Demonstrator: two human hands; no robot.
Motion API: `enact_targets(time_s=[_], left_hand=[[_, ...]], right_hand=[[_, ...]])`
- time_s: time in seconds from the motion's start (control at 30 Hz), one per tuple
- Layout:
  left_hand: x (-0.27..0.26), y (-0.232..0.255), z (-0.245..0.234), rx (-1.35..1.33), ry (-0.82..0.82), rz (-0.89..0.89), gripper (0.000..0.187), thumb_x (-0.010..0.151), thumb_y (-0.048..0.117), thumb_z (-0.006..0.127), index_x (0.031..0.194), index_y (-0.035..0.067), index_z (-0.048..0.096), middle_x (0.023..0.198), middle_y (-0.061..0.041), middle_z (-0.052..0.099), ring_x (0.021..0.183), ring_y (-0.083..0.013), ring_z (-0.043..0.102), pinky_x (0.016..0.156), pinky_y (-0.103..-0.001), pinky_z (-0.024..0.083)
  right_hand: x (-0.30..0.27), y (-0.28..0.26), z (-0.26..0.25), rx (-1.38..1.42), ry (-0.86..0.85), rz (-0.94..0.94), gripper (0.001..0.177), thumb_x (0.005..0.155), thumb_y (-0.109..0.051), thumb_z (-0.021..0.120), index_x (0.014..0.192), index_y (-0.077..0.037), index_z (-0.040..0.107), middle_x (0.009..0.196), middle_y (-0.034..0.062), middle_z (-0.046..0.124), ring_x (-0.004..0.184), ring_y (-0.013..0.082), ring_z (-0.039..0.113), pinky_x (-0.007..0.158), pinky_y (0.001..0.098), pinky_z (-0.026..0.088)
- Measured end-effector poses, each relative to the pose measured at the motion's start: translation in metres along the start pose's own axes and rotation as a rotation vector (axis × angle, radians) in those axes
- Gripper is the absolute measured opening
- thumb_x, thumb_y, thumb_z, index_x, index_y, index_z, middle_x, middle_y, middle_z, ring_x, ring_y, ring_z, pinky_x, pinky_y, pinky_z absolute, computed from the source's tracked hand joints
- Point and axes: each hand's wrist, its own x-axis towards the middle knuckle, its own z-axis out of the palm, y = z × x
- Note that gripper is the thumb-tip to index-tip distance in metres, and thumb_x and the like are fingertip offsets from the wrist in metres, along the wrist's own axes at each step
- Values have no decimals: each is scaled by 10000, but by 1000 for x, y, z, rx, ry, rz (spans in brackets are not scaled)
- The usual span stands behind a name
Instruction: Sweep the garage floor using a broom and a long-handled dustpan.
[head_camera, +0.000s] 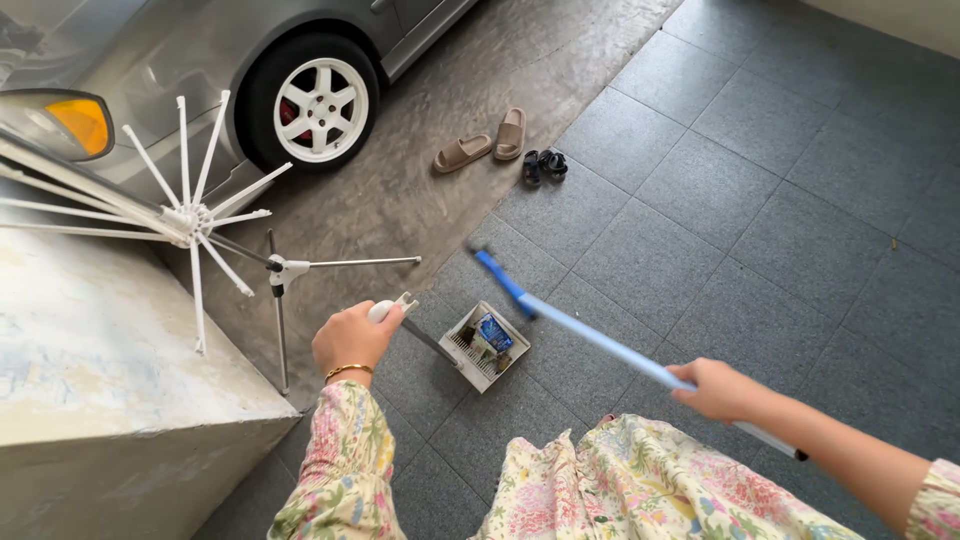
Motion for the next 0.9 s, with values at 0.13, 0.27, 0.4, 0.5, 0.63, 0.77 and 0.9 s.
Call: enact_targets(time_s=[0.13,0.27,0.4,0.5,0.63,0.77,0.9], left_hand=[[-5,-6,2,2,4,14,484,842,650,600,809,194,758,765,-112,727,746,-359,705,630,-489,531],[-11,-3,-2,-10,-27,0,480,833,655,605,818,202,764,772,-103,734,751,-347,715,637,-481,542],[-11,-1,-2,-10,-13,10,485,815,670,617,835,212,777,780,-102,738,762,-339,720,643,-472,550],[-7,3,0,-15,-5,31,498,822,673,611,830,204,780,785,-101,740,764,-332,723,656,-465,552],[-12,8,-2,-25,-37,33,510,841,673,590,830,198,776,780,-94,743,761,-320,727,665,-461,554],[-18,-7,-5,-47,-35,42,509,835,672,588,840,200,776,786,-107,741,768,-339,723,668,-474,548],[-32,-54,-19,-39,-44,-16,515,836,673,588,841,193,775,802,-129,737,787,-374,714,674,-489,539]], right_hand=[[47,42,5,-183,160,-30,528,912,-237,672,1431,-198,580,887,101,773,691,214,774,649,379,616],[101,78,32,-297,125,16,418,894,-168,658,1295,-51,675,967,161,773,813,273,796,743,396,650],[134,86,92,-324,98,-111,348,840,-178,682,1132,-15,779,876,154,783,740,238,769,671,355,583],[62,10,74,1,-21,-49,490,884,-153,669,1362,-51,640,773,147,748,595,231,733,528,356,580],[40,-7,62,250,-144,-125,524,912,-170,672,1429,-102,619,684,82,665,513,147,629,476,324,534],[0,-14,31,262,-131,-138,547,907,-181,686,1449,-175,615,646,41,622,474,131,554,443,316,487],[-23,-19,-2,42,13,-11,559,933,-214,664,1483,-222,570,682,95,654,492,179,595,487,348,530]])
